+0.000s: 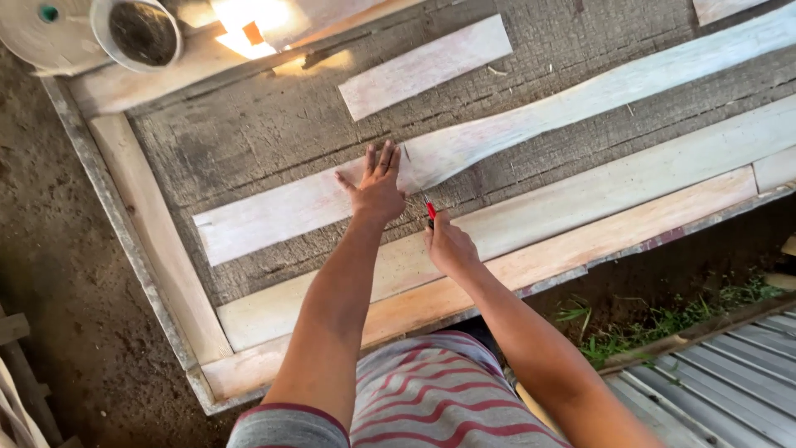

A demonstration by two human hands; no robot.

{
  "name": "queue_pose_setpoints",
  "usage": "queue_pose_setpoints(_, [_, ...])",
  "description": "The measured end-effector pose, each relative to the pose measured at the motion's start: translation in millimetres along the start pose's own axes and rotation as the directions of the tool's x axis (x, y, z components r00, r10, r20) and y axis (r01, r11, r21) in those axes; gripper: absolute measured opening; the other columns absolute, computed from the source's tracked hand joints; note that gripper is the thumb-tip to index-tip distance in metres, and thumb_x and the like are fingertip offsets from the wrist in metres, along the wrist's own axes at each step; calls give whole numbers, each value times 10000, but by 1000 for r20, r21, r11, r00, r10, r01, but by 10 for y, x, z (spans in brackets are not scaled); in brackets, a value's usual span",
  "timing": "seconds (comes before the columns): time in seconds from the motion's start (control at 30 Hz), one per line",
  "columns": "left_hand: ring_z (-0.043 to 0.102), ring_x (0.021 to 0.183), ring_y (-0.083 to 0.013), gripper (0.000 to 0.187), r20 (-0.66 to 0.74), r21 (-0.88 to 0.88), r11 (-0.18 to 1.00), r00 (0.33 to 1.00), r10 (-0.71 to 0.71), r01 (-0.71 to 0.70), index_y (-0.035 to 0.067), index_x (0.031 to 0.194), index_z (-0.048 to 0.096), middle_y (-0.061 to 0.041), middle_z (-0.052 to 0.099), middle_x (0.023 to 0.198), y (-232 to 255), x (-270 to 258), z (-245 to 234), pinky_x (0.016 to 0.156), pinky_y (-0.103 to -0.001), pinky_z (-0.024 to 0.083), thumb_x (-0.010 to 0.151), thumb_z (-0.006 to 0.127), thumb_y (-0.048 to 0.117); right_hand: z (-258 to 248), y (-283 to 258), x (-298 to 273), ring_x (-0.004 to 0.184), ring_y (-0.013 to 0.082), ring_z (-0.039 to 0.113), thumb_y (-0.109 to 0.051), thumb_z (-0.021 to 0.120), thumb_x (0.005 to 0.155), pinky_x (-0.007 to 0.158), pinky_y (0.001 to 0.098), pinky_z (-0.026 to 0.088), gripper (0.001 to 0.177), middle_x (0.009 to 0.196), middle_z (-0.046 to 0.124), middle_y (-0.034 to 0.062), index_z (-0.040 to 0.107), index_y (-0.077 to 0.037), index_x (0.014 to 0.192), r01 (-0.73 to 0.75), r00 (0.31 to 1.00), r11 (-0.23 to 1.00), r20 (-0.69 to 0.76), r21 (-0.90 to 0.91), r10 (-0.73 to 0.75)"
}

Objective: Cutting thin wood strips or veneer to specific lengths using a utility knife on a wooden workbench.

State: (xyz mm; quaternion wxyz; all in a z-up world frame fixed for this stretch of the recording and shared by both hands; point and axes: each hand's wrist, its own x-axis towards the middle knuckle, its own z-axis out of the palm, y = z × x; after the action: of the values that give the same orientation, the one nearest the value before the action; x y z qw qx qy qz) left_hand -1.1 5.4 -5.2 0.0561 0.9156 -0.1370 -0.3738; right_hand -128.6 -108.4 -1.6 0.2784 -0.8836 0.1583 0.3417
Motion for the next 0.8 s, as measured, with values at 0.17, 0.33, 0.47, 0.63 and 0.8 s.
queue_pose_setpoints(0.17, [-187, 1565, -151, 803, -16, 7, 1000, 1000, -5, 5, 285, 1661, 44, 155, -125, 1715, 39, -39, -111, 1127, -857, 29, 1033, 542, 323, -120, -68, -118, 1011, 542, 703, -400, 232, 1089, 816, 642, 563, 487, 1115, 692, 344, 350, -3, 1345, -26, 999, 1000, 20, 13, 25])
queue_pose_setpoints(0.33, [-198, 1565, -154, 818, -11, 3, 1000, 1000, 19, -19, 282, 1656, 28, 156, -146, 1711, 25, -19, -45, 1124, -868, 32, 1029, 550, 339, -79, 26, -146, 1016, 539, 703, -418, 274, 1071, 861, 630, 562, 414, 1097, 706, 306, 373, -55, 1243, -48, 999, 998, 17, -40, 49])
queue_pose_setpoints(0.47, [-188, 1565, -166, 801, 0, -4, 1000, 1000, 14, -14, 280, 1662, 47, 146, -115, 1718, 20, -10, -44, 1122, -857, 37, 1038, 547, 331, -127, -50, -118, 981, 533, 709, -417, 333, 1055, 834, 617, 568, 364, 1015, 713, 285, 409, -84, 1181, -49, 998, 997, -46, -52, 47])
queue_pose_setpoints(0.63, [-186, 1571, -170, 818, -7, 5, 1000, 1000, 12, -12, 268, 1662, 40, 136, -120, 1722, -20, 52, -2, 1121, -865, 63, 1038, 564, 345, -319, -263, 189, 890, 536, 721, -311, 326, 1074, 755, 593, 579, 295, 915, 698, 307, 445, -47, 1130, 71, 987, 997, -149, 37, -65])
queue_pose_setpoints(0.8, [-198, 1567, -172, 810, -4, 8, 1000, 1000, 20, -20, 285, 1658, 21, 148, -128, 1717, -18, 70, 25, 1106, -878, 23, 1047, 546, 360, -277, -211, 641, 924, 554, 711, -343, 343, 1081, 765, 624, 573, 333, 942, 704, 331, 426, -27, 1145, 79, 976, 995, -198, -58, -89])
